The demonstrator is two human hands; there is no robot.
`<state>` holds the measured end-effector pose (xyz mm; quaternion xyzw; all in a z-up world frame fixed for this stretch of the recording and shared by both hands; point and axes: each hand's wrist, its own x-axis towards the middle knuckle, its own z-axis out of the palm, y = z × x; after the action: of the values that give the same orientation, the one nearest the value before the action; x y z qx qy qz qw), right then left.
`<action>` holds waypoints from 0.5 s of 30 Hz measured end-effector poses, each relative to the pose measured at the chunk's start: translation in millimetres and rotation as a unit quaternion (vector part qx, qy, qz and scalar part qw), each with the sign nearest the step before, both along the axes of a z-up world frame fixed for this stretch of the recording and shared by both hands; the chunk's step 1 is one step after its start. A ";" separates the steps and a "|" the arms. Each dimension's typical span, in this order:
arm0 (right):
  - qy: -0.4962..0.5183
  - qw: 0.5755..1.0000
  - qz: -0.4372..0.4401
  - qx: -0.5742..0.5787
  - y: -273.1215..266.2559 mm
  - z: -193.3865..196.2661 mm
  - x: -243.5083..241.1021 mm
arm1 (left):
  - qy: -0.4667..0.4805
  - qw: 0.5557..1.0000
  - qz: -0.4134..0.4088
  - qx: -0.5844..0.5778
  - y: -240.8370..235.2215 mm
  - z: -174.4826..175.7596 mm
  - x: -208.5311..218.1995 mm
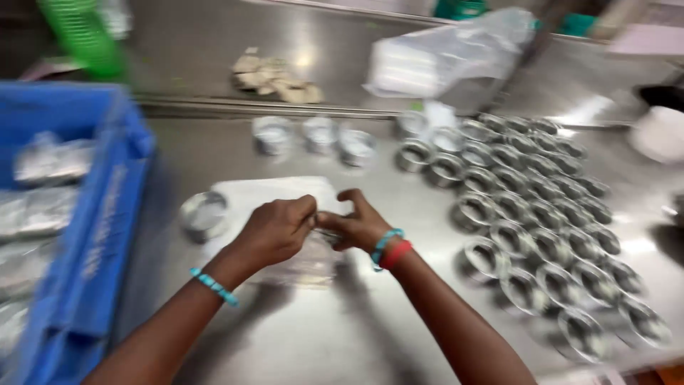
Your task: The person takes metal rings from a table, places them individually into plastic bags, and stacks the packaged rings into a blue plastic crate.
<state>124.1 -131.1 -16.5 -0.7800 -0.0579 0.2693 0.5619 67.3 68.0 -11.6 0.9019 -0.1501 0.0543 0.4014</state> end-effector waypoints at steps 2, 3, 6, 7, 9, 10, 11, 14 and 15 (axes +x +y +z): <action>-0.043 0.998 -0.030 -0.025 -8.9 7.3 -2.5 | -0.022 0.999 0.003 0.028 -14.0 26.0 -7.6; -0.045 0.998 -0.040 -0.026 -22.9 5.1 -5.5 | -0.025 0.999 -0.006 0.027 -25.2 27.9 -4.6; -0.285 0.955 -0.078 0.000 -44.5 23.2 -23.9 | -0.123 0.990 -0.009 -0.069 -46.8 30.3 -3.5; -0.491 0.870 -0.016 -0.050 -47.2 47.0 -39.4 | -0.079 0.982 0.000 -0.174 -52.7 31.1 -4.2; -0.668 0.737 0.053 -0.084 -51.5 64.8 -56.2 | -0.036 0.962 0.017 -0.270 -57.8 16.5 -2.1; -0.576 0.790 0.088 -0.190 -59.5 61.5 -59.2 | 0.004 0.938 -0.041 -0.343 -64.2 1.3 1.8; -0.471 0.824 0.122 -0.292 -68.0 58.2 -62.0 | 0.044 0.904 -0.098 -0.414 -71.0 -14.0 5.9; -0.443 0.858 0.110 -0.234 -106.0 16.3 -41.0 | 0.006 0.917 -0.186 -0.353 -82.3 -61.0 16.8; -0.443 0.858 0.116 -0.231 -111.2 10.1 -40.3 | 0.006 0.918 -0.180 -0.353 -93.8 -60.2 13.2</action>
<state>83.9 -242.3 -6.3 -0.9122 -0.3264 -0.0359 0.2451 80.5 -25.9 -71.7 0.6595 -0.2786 0.0246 0.6977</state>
